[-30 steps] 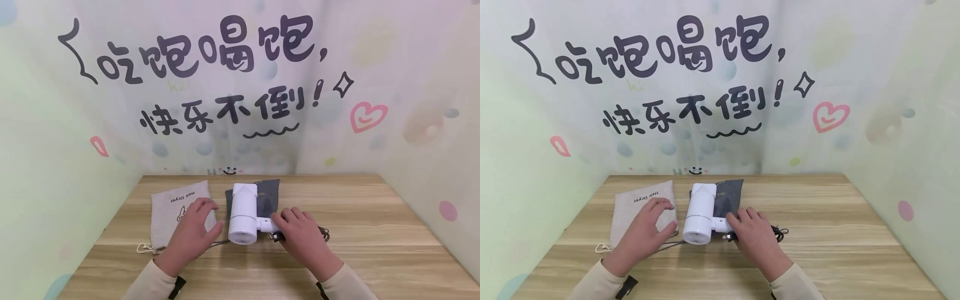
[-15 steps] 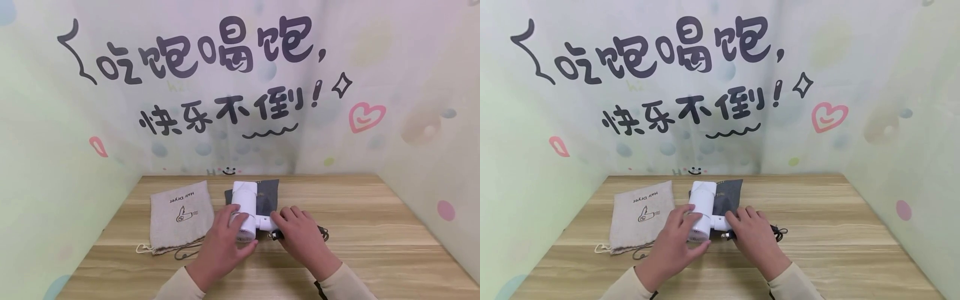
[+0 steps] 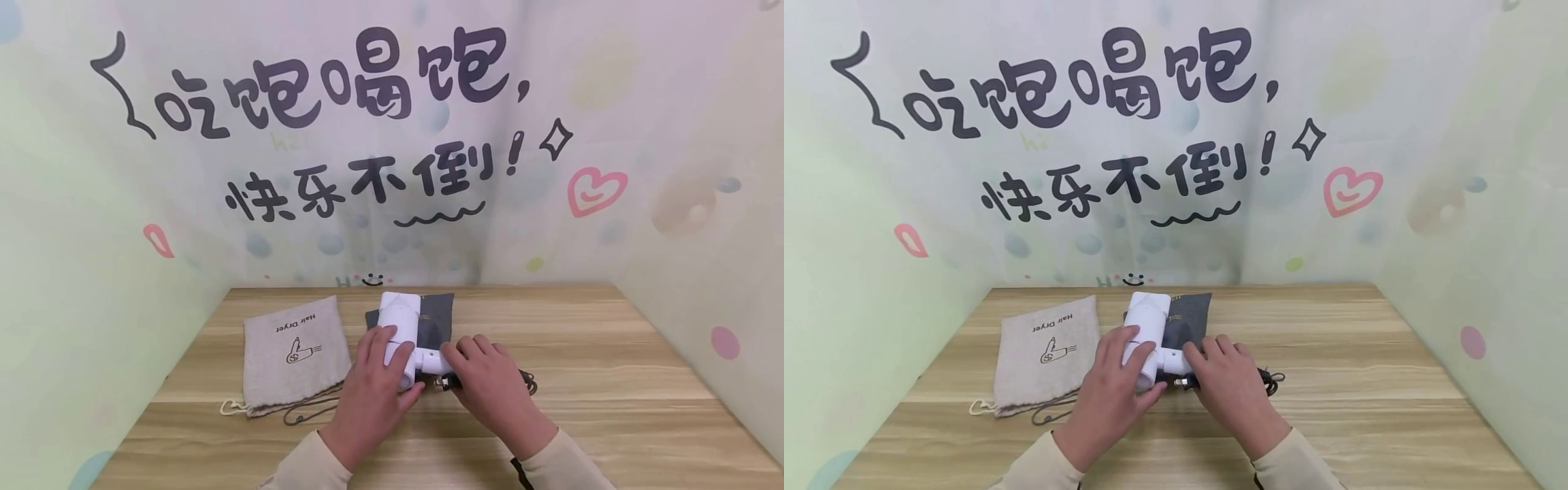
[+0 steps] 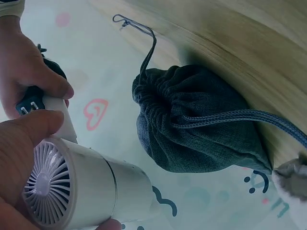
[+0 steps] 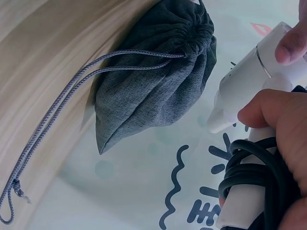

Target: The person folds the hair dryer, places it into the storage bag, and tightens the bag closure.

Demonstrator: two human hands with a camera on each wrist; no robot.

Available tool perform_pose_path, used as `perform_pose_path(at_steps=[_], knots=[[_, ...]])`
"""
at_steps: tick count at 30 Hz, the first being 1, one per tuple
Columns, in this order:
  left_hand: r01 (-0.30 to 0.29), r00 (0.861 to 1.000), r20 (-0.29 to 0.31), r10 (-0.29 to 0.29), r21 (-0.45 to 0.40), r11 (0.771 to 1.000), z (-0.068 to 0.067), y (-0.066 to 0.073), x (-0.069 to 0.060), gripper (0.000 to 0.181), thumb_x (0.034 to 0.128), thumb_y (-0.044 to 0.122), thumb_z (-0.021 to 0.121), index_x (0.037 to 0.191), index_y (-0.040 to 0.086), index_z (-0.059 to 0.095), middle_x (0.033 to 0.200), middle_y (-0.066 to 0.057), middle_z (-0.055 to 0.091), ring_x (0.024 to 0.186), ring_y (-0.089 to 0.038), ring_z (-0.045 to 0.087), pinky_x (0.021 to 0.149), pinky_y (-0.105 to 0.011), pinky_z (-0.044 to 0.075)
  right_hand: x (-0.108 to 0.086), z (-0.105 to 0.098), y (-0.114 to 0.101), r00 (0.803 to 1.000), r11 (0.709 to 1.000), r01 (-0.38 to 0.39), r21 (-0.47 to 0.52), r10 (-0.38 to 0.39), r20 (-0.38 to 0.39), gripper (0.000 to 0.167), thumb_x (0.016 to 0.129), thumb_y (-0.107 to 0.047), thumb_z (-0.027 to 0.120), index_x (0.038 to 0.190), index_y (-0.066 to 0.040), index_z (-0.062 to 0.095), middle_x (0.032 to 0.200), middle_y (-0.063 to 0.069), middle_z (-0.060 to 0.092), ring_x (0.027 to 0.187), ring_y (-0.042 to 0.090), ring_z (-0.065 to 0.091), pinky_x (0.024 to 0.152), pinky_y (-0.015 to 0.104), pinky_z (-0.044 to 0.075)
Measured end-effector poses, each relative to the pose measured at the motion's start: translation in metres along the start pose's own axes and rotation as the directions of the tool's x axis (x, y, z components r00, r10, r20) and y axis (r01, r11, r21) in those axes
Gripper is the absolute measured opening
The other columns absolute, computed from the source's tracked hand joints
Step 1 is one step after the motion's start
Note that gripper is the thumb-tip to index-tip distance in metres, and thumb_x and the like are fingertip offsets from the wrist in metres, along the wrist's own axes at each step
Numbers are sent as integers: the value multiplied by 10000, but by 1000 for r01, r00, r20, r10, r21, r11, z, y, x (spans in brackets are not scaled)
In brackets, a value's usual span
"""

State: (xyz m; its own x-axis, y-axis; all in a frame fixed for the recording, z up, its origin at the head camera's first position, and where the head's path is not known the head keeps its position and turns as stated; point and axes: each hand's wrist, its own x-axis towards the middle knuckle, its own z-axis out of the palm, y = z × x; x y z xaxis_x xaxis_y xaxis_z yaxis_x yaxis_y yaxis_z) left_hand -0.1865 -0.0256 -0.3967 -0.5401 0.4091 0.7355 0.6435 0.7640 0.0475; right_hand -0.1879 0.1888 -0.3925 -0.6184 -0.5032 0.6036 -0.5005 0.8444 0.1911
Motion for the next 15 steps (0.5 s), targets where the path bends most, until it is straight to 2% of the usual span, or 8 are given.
perform_pose_path(at_steps=[8,15], knots=[[-11,1000,-17,11,-22,1000,-1,-3,1,503,676,243,863,1099,96,634,1237,-162,508,1164,-360,466,943,-423,486,1,2,-3,1000,999,2,-41,-2,5,442,677,-95,841,1055,-92,612,871,70,591,773,258,554,607,377,478],[-19,999,-40,17,-65,998,1,-7,-1,505,641,198,850,1090,102,638,1248,-151,507,1177,-365,464,960,-427,476,1,3,-3,1000,997,30,-68,-30,-2,414,688,-81,811,1041,-84,595,870,70,597,772,258,549,608,371,478]])
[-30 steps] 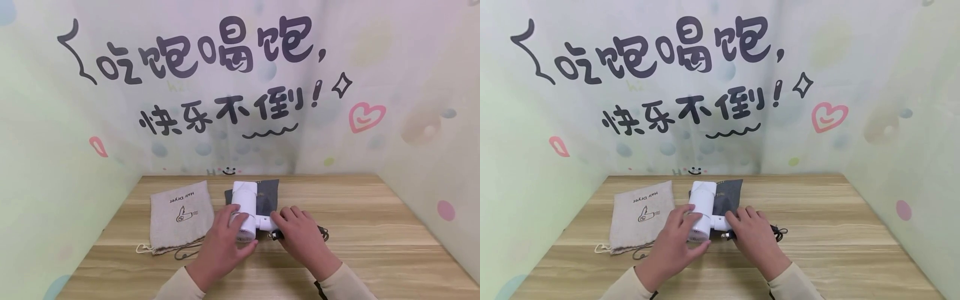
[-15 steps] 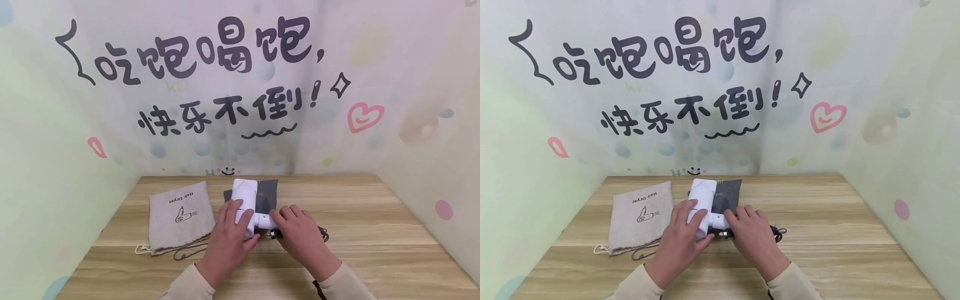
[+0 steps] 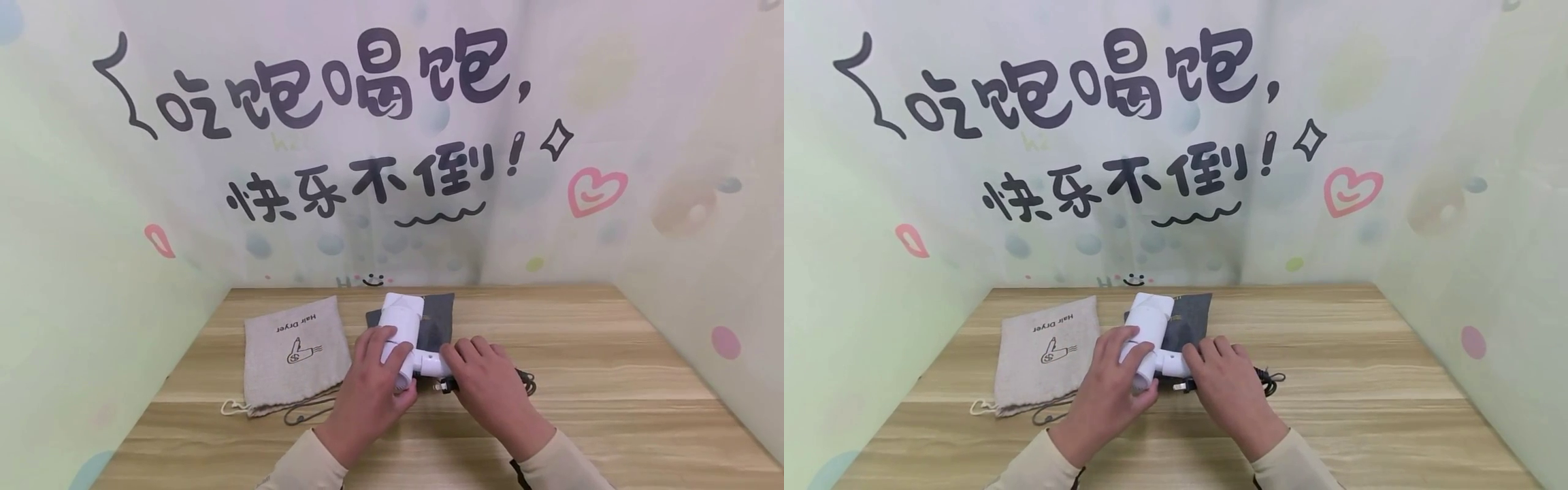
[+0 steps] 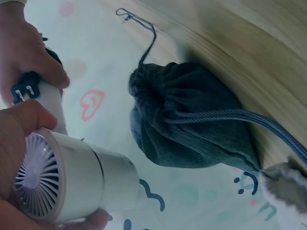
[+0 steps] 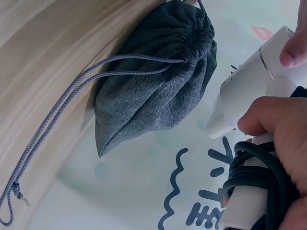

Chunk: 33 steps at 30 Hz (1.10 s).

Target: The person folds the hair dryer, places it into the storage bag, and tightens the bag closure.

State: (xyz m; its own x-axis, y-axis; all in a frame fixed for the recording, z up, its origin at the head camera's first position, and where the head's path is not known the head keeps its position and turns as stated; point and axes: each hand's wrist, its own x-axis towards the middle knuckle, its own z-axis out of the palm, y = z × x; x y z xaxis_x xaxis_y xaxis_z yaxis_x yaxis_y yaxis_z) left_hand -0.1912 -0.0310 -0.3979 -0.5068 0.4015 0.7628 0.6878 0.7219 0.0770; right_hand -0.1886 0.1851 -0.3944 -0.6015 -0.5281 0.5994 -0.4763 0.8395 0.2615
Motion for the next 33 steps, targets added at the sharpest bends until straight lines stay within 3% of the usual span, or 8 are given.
perform_pose_path(at_steps=[5,12,33], knots=[[4,1000,12,-3,-28,1000,0,-3,-2,496,661,208,831,1107,118,633,1271,-130,493,1195,-351,454,975,-417,469,0,-1,0,999,1000,28,4,-28,-28,401,674,-73,797,1020,-79,593,861,61,593,760,247,539,590,357,459],[-56,998,-34,54,-39,998,2,-9,-2,517,624,215,836,1084,115,624,1252,-138,505,1160,-357,475,945,-429,481,-1,0,2,997,998,56,13,-55,-56,406,656,-69,798,1012,-82,603,864,52,594,754,242,536,583,345,457],[-136,990,-40,132,-137,981,1,-20,0,503,630,213,823,1083,118,626,1245,-124,510,1163,-327,470,947,-456,479,-4,-1,9,975,984,176,35,-170,-146,441,642,-89,807,1022,-61,584,909,43,630,805,229,579,626,337,517]])
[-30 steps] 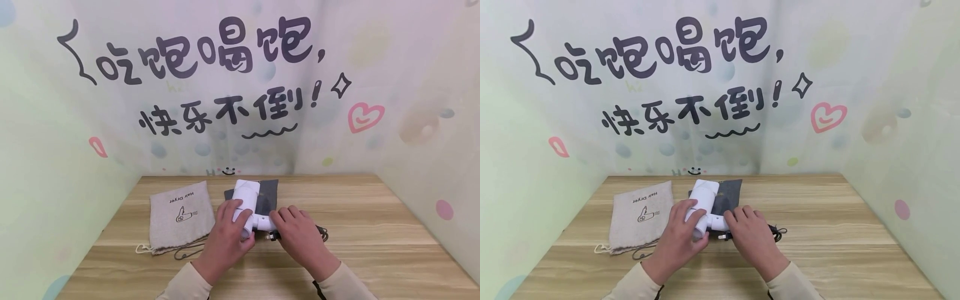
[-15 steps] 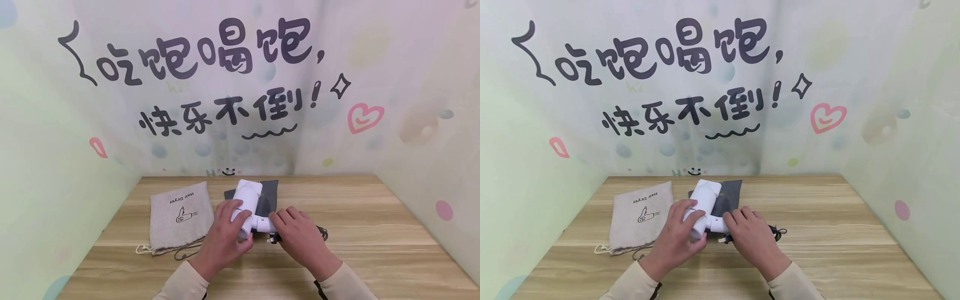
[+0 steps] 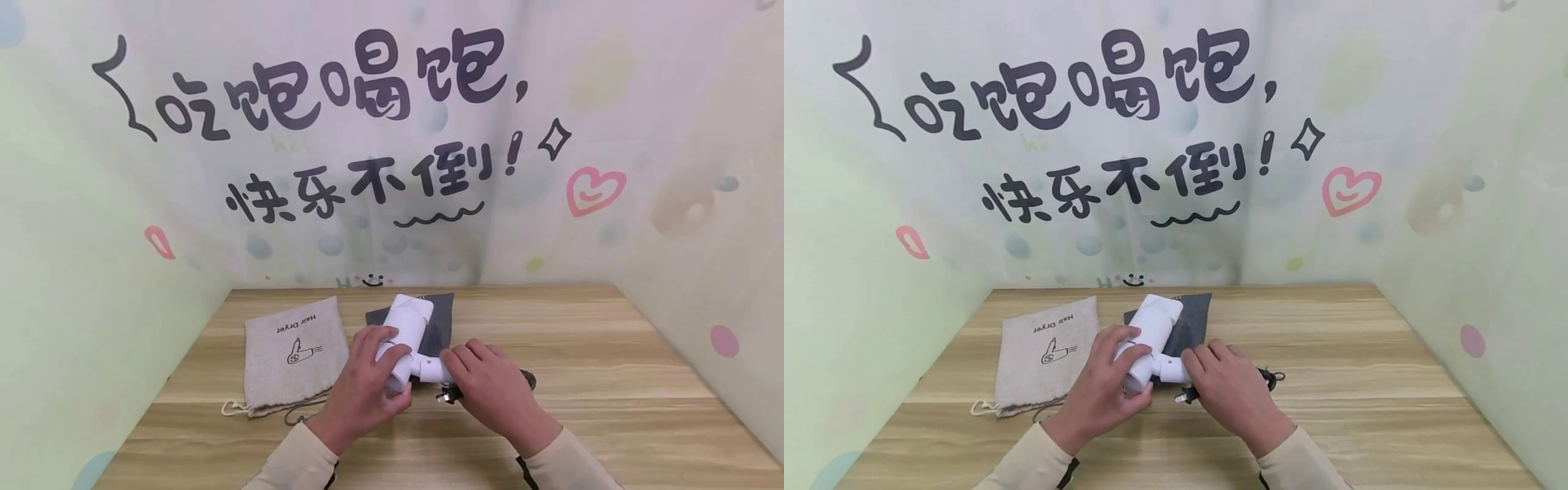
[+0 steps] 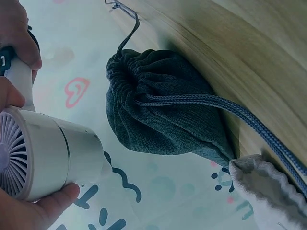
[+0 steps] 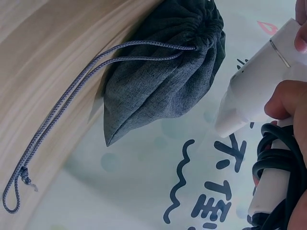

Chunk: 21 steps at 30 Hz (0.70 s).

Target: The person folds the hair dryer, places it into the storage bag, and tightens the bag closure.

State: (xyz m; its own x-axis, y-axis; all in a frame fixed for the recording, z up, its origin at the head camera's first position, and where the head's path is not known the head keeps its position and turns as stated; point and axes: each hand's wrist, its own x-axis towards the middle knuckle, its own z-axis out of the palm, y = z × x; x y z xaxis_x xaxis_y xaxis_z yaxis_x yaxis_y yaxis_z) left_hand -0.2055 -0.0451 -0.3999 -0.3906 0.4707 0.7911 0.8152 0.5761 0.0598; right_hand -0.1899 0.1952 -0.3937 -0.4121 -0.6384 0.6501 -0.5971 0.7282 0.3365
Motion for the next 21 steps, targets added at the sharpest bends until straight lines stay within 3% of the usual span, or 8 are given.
perform_pose_path(at_steps=[9,21], knots=[[-27,1000,-4,27,-25,999,-1,-2,1,508,627,225,828,1081,106,634,1244,-117,519,1166,-327,472,971,-450,464,-3,-1,1,1000,1000,19,12,-18,-14,491,630,-118,851,1042,-59,590,917,42,622,822,226,586,627,333,513],[-55,998,0,55,-61,997,-4,-3,2,515,616,211,836,1081,98,645,1227,-106,531,1156,-315,480,982,-454,453,-5,-2,1,999,997,43,61,-42,-18,568,532,-91,866,1037,-67,605,925,32,622,853,220,592,708,341,540]])
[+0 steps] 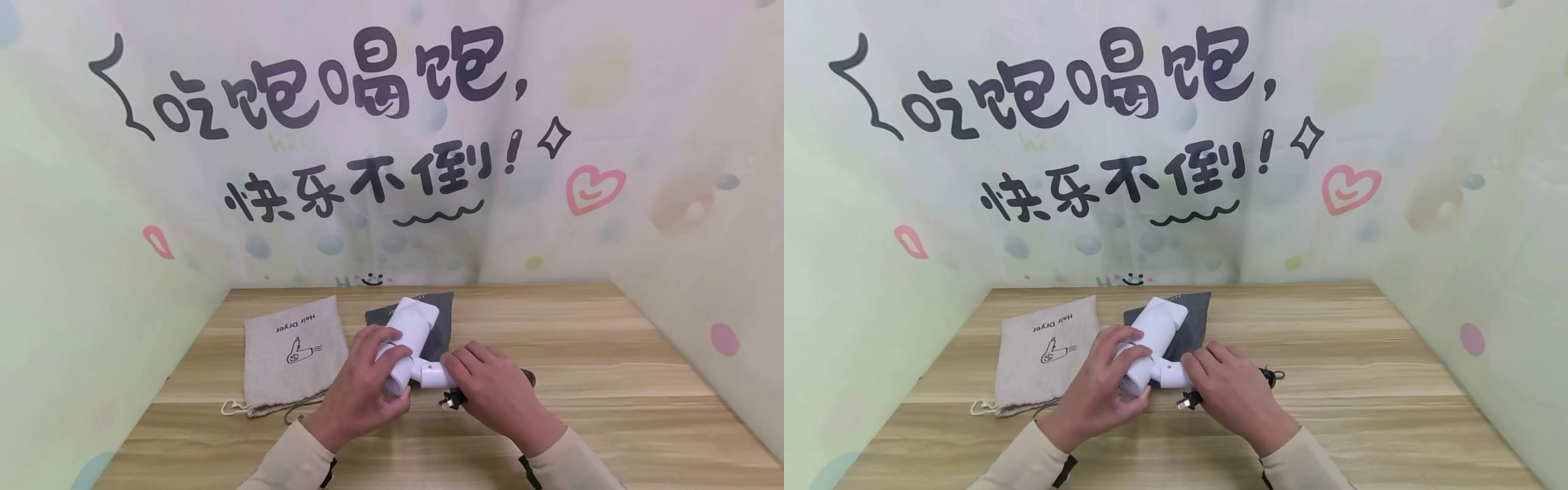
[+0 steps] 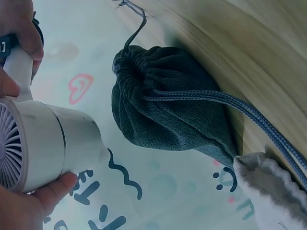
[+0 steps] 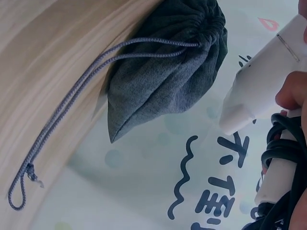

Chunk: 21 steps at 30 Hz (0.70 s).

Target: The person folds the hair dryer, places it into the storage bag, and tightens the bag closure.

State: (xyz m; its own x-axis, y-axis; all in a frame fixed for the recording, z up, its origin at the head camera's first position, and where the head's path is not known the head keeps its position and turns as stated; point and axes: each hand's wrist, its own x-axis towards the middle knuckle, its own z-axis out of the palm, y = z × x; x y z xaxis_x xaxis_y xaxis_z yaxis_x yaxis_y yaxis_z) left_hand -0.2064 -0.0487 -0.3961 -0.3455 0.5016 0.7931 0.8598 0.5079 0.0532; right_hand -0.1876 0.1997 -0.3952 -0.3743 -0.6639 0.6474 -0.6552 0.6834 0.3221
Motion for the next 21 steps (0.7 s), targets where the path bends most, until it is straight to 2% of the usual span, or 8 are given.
perform_pose_path(at_steps=[5,11,16,21], knots=[[-16,1000,6,16,-11,1000,-3,-1,1,514,617,212,838,1080,98,647,1226,-97,532,1155,-303,481,986,-447,453,2,-1,2,1000,1000,23,15,-23,-17,545,544,-58,854,1034,-65,615,924,26,627,841,208,594,710,335,546],[-48,999,18,49,-73,996,-6,-4,-2,531,594,197,837,1078,99,644,1241,-81,544,1170,-290,492,1002,-422,439,3,0,2,999,995,48,83,-47,-14,517,555,-14,835,1021,-89,622,934,7,632,847,203,588,705,349,538],[-58,998,12,59,-75,995,-6,-4,-4,537,592,189,832,1085,89,645,1243,-84,551,1174,-294,494,1001,-407,443,3,-1,1,999,995,26,100,-30,33,536,567,-31,869,1035,-108,620,974,5,619,892,215,581,760,377,532],[-55,998,2,55,-71,996,-7,-4,-5,532,593,185,829,1082,82,645,1238,-89,554,1172,-297,495,994,-404,448,5,-2,0,1000,998,-2,66,0,30,488,599,-24,827,1029,-123,618,1010,13,597,942,239,568,801,410,479]])
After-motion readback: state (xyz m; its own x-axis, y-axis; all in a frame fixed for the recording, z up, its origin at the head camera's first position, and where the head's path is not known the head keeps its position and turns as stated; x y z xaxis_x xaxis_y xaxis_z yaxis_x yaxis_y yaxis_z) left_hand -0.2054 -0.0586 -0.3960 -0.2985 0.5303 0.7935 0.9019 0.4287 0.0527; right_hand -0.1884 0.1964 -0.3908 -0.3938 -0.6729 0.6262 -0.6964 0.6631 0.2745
